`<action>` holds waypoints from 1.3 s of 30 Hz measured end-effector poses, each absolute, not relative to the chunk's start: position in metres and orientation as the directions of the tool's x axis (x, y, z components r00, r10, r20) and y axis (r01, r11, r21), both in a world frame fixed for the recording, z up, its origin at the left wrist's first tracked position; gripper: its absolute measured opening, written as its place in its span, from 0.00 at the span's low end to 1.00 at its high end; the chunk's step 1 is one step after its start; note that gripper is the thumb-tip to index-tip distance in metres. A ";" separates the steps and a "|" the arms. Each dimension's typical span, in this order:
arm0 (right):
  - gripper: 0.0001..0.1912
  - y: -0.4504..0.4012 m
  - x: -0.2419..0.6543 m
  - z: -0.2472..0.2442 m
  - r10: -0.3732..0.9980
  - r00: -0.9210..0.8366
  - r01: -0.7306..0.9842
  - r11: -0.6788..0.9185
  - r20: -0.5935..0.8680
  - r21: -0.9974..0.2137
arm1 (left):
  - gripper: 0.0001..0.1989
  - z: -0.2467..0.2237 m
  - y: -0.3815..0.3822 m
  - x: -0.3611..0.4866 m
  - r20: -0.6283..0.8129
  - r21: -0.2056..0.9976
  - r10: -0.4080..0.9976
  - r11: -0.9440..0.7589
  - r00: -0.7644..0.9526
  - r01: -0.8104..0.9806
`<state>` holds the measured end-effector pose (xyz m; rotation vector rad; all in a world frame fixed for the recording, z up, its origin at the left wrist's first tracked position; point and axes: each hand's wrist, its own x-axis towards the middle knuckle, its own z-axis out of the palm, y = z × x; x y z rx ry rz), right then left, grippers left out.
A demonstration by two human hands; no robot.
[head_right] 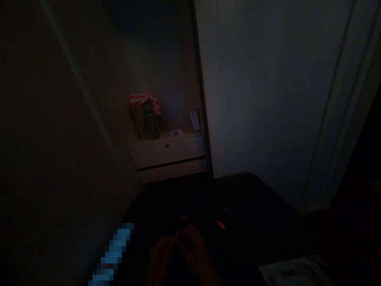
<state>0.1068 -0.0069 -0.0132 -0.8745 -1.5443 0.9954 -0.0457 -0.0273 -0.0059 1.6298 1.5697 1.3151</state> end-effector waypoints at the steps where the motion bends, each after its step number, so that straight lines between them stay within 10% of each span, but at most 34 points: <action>1: 0.12 -0.006 0.107 -0.014 0.911 -0.178 0.032 0.383 0.372 -0.923 | 0.30 -0.004 -0.028 -0.045 0.277 0.877 0.951 -0.190 -0.140 0.442; 39: 0.14 -0.006 0.104 -0.020 0.914 -0.160 0.025 0.381 0.372 -0.924 | 0.35 -0.008 -0.027 -0.046 0.204 0.914 0.962 -0.120 -0.182 0.388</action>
